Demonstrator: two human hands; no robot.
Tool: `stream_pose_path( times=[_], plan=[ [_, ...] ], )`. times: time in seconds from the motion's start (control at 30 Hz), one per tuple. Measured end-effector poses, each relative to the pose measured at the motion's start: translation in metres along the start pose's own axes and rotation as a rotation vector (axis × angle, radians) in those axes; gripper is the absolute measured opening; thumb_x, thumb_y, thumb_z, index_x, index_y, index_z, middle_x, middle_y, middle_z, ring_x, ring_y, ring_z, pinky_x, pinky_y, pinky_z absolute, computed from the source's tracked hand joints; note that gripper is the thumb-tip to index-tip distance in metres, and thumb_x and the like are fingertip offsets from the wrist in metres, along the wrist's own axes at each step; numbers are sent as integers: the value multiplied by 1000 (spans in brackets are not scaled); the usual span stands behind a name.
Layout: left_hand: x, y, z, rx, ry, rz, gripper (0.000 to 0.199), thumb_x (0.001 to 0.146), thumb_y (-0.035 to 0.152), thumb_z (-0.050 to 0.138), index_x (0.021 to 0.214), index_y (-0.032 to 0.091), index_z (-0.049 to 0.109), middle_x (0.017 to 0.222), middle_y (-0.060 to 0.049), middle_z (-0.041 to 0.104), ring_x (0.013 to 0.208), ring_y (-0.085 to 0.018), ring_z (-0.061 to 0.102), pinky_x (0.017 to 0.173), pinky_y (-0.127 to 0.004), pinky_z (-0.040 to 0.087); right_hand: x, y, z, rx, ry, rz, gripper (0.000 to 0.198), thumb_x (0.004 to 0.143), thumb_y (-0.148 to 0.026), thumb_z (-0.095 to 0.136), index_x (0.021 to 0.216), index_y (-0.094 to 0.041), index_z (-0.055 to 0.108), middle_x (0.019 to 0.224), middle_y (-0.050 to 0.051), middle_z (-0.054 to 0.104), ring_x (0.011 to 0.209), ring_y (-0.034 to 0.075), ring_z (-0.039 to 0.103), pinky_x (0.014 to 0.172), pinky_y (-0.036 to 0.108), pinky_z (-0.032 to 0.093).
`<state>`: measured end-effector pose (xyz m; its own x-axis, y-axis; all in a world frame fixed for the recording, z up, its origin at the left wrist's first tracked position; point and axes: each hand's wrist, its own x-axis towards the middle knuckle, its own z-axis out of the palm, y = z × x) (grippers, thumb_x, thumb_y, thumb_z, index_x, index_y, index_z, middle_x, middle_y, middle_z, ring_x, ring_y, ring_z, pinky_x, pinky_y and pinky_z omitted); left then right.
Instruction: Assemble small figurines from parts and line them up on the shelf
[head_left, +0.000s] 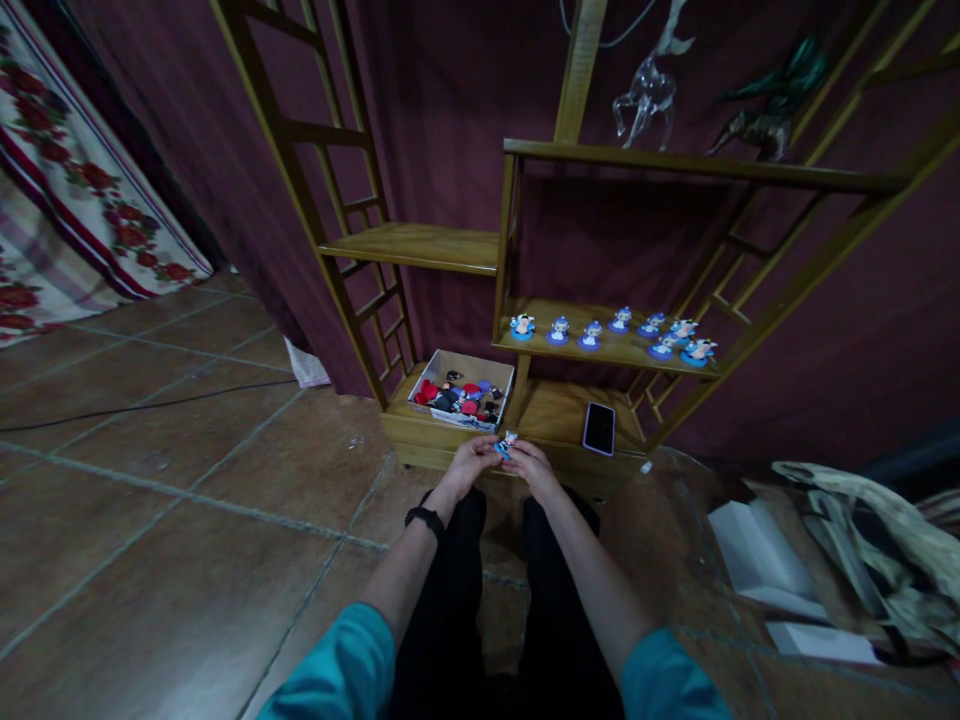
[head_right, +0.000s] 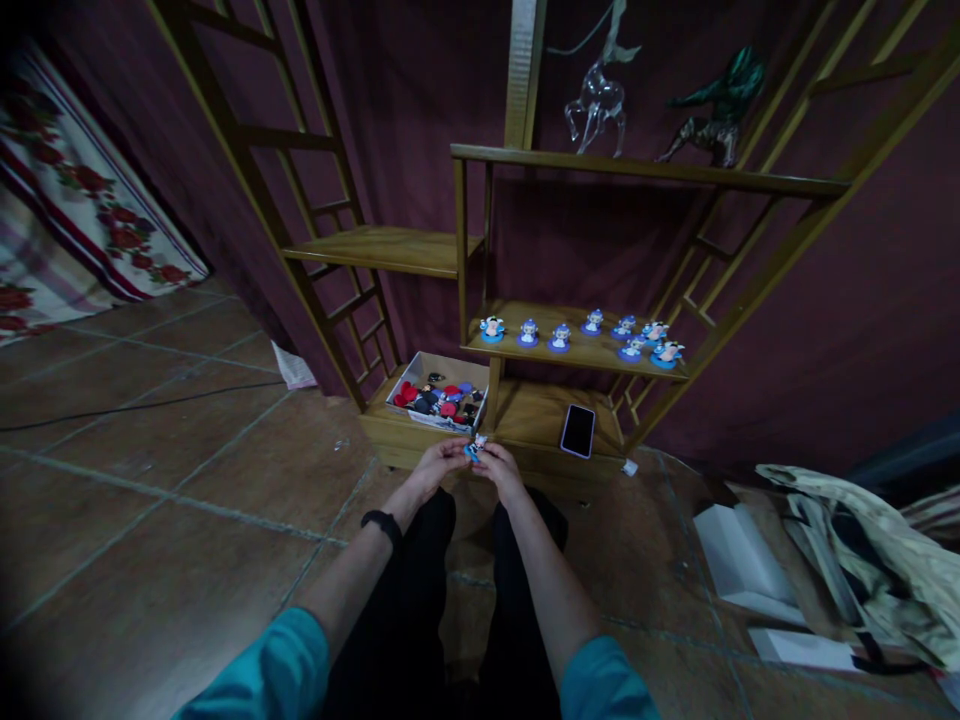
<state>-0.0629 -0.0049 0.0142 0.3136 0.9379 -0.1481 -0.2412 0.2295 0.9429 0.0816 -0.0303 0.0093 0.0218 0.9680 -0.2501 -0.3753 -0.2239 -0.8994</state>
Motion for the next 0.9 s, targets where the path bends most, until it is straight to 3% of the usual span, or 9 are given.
stream_pose_path(
  times=[0.47, 0.67, 0.9],
  plan=[
    [5, -12, 3, 112, -60, 65, 46, 51, 18, 76, 95, 12, 62, 84, -5, 66, 73, -14, 59, 74, -29, 46, 7, 10, -2, -174, 57, -77, 37, 55, -40, 70, 86, -20, 63, 89, 3, 67, 74, 18, 64, 66, 31, 53],
    [6, -16, 5, 273, 25, 145, 40, 55, 15, 71, 93, 13, 62, 80, -3, 65, 72, -14, 59, 73, -28, 46, 10, 14, -3, -155, 11, -44, 38, 54, -41, 70, 86, -20, 63, 92, 3, 66, 78, 18, 63, 70, 33, 52],
    [-11, -2, 16, 620, 153, 262, 37, 61, 10, 65, 97, 19, 61, 89, -5, 62, 87, -20, 57, 82, -32, 43, 5, 9, -1, -112, -6, -43, 34, 54, -38, 71, 81, -20, 61, 85, 2, 66, 76, 16, 62, 72, 33, 51]
  ],
)
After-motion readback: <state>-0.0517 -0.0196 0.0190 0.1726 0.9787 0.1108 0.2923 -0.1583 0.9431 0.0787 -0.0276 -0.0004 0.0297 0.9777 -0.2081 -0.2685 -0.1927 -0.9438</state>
